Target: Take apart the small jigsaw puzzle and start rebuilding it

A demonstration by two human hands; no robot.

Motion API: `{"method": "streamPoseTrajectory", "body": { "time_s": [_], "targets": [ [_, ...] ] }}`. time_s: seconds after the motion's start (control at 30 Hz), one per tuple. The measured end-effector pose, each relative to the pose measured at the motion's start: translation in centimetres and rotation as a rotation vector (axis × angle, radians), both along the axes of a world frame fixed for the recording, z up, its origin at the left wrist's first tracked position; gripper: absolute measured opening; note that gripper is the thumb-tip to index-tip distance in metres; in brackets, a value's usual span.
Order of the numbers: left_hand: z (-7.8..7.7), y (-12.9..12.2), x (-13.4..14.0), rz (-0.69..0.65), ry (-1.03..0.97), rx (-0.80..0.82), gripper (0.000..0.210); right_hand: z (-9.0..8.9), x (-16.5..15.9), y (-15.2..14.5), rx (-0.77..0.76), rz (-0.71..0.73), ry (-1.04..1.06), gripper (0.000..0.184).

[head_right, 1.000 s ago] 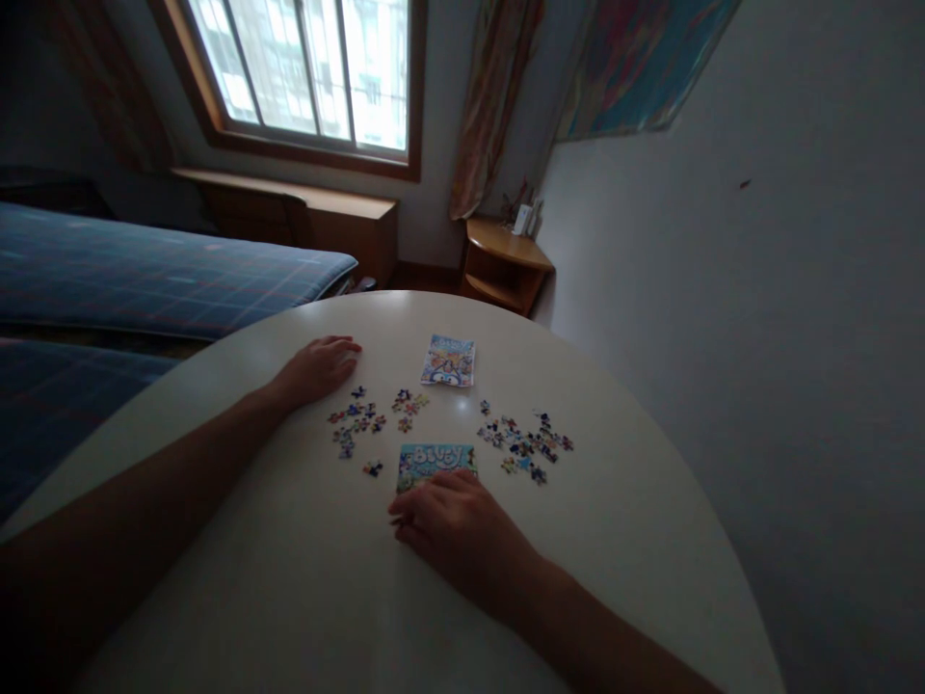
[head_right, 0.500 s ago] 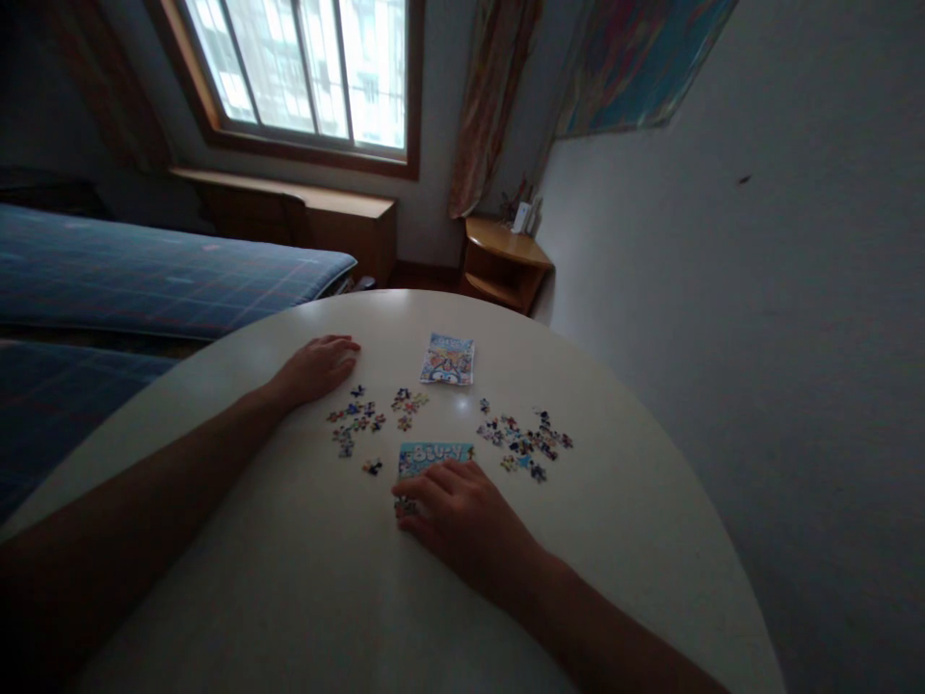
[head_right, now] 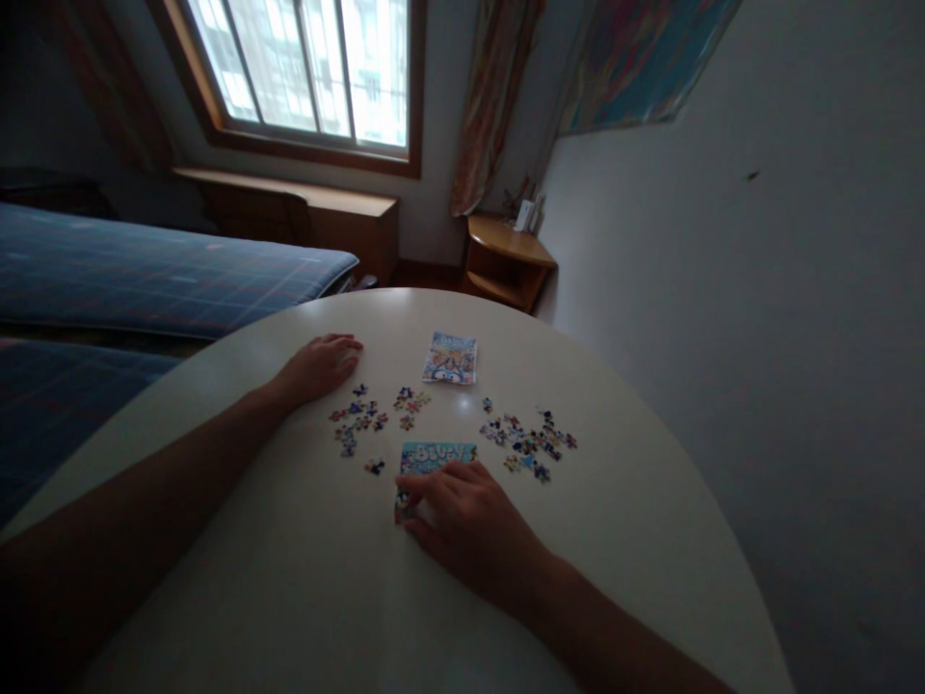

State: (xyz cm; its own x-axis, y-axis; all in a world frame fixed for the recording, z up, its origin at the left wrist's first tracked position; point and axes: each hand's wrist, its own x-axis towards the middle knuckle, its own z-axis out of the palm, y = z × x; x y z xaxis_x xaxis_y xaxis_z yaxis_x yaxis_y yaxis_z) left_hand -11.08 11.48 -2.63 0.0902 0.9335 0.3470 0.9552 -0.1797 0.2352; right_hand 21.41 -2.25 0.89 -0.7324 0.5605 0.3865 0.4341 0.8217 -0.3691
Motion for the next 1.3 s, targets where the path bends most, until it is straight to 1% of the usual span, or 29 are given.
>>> {"method": "streamPoseTrajectory", "body": {
  "time_s": [0.23, 0.37, 0.73, 0.83, 0.93, 0.97, 1.13, 1.23, 1.3],
  "targets": [
    [-0.04, 0.04, -0.05, -0.005, -0.004, 0.004, 0.037, 0.16, -0.03, -0.08, 0.004, 0.018, 0.013, 0.042],
    [-0.1, 0.03, -0.09, -0.012, -0.006, 0.01, 0.037, 0.21, -0.09, -0.19, 0.013, 0.003, -0.005, 0.041],
    [0.16, -0.06, 0.05, -0.009, -0.002, 0.0, 0.037, 0.29, -0.43, -0.32, 0.005, -0.029, -0.026, 0.032],
    [0.16, -0.03, 0.02, -0.009, 0.0, -0.002, 0.036, 0.29, -0.4, -0.25, 0.021, -0.03, -0.016, 0.025],
    [0.18, -0.08, 0.03, -0.01, -0.001, -0.002, 0.037, 0.33, -0.28, -0.21, 0.055, 0.008, -0.015, 0.009],
    [0.18, -0.09, 0.03, -0.011, -0.002, -0.002, 0.037, 0.37, -0.24, -0.21, 0.066, 0.026, -0.021, 0.006],
    [0.1, -0.05, -0.01, -0.008, -0.002, -0.004, 0.037, 0.64, -0.05, -0.28, 0.106, 0.056, -0.015, 0.008],
    [0.06, 0.0, -0.06, -0.01, 0.0, -0.006, 0.038, 0.68, 0.07, -0.27, 0.121, 0.069, -0.016, 0.006],
    [0.09, -0.01, -0.07, -0.013, 0.001, -0.005, 0.038, 0.62, 0.17, -0.22, 0.122, 0.084, -0.038, 0.009]
  ]
}}
